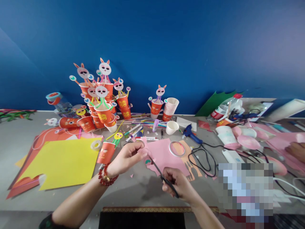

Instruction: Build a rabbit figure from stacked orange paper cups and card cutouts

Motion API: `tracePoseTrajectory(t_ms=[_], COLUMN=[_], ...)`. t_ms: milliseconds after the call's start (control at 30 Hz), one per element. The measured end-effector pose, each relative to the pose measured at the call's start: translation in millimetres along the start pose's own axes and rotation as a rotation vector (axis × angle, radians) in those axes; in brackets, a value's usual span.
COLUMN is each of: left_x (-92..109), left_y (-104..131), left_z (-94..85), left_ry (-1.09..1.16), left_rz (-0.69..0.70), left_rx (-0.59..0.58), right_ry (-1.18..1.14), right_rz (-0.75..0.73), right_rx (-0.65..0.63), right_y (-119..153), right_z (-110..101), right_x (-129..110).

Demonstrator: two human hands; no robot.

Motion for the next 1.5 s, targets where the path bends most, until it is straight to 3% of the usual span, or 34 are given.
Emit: tracePoseTrajectory(t_ms=[267,500,700,900,1200,1500], left_x=[0.6,-9.2,-32.3,-32.0,-32.7,-29.4], left_y=[-4.0,-1.8,12.7,11.8,12.5,13.3], left_z=[1.9,5.2,27.4,34.6,37.9,37.0], left_ry=[-0.026,0.120,0.183,0.256,0.255,0.171], left_rz=[0.029,0.095,0.073,0.089,0.052,0.030], left_rx=[-0.075,0.057,0.113,0.188,0.080,0.065], right_ry=[0.021,-0.003,-0.042,-0.065,-0.083,-0.102], right_rz=[-0.023,-0.017,-0.047,-0.072,-0.129,-0.155], right_rx=[0.014,0.060,0.045,0.017,-0.054,-0.075], right_y=[0.1,-1.2,-3.6,-6.2,-6.1,-7.5], right_z=[-0.6,-0.2,5.8,13.1,20.3,21.1], right_x=[2.6,5.7,6.2,6.6,-10.8,-15.0])
Point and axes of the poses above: each hand's wrist, its own y-axis away from the middle knuckle, its own z-axis out of the palm, x = y × z, the point moved 4 cm from there along -y, towards the middle knuckle, and after that the axes turned 11 degrees about -x, right-handed, at the moved point
